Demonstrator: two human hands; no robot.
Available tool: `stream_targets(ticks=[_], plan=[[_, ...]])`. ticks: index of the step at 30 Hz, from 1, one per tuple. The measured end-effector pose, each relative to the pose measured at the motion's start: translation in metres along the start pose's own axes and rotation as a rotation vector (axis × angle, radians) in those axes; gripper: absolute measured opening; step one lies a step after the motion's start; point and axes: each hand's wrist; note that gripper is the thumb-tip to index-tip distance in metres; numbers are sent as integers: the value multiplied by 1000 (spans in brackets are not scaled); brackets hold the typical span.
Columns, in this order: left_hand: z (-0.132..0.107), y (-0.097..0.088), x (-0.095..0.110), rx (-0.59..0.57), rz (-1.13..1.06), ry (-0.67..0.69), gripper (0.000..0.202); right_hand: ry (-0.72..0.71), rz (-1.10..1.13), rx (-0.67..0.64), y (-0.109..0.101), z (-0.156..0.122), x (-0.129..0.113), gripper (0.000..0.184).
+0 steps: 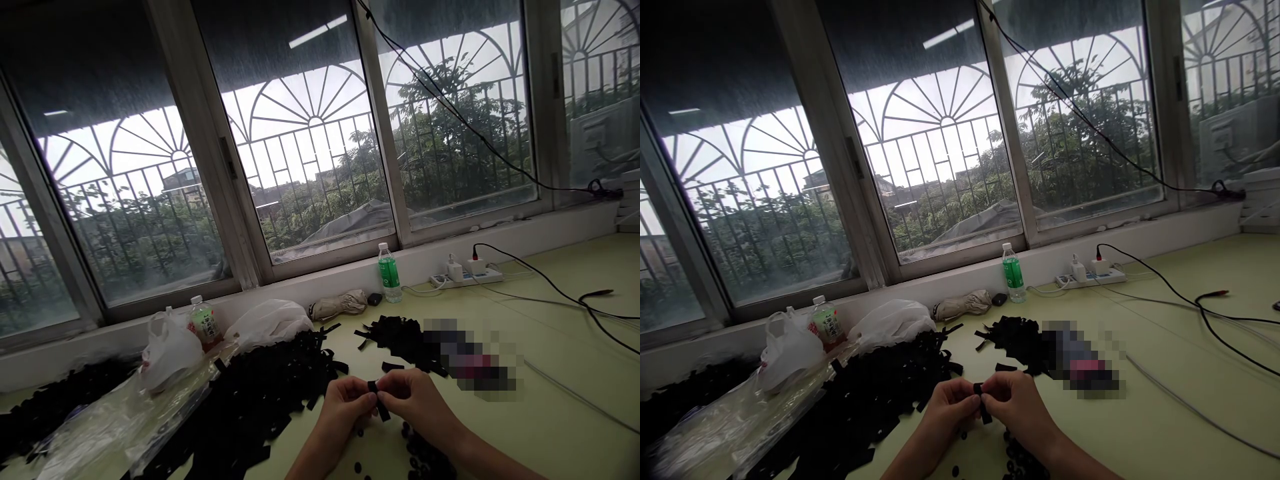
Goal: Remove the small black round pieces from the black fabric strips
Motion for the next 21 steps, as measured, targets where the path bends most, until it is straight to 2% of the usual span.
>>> stream_targets(ticks=[10,17,21], plan=[[-1,0,1,-12,-24,13,23,-18,1,4,1,-2,-2,12],[-2,3,2,-1,-11,8,24,9,-51,69,3,-2,2,7],[-3,4,3,3,-12,-7,28,36,-17,50,3,-1,4,6]])
Point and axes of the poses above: each hand's wrist, its own z-axis towards the middle knuckle, its own y-axis out of the palm, x = y × z, and after that the axes turned 8 degrees about x, right-handed
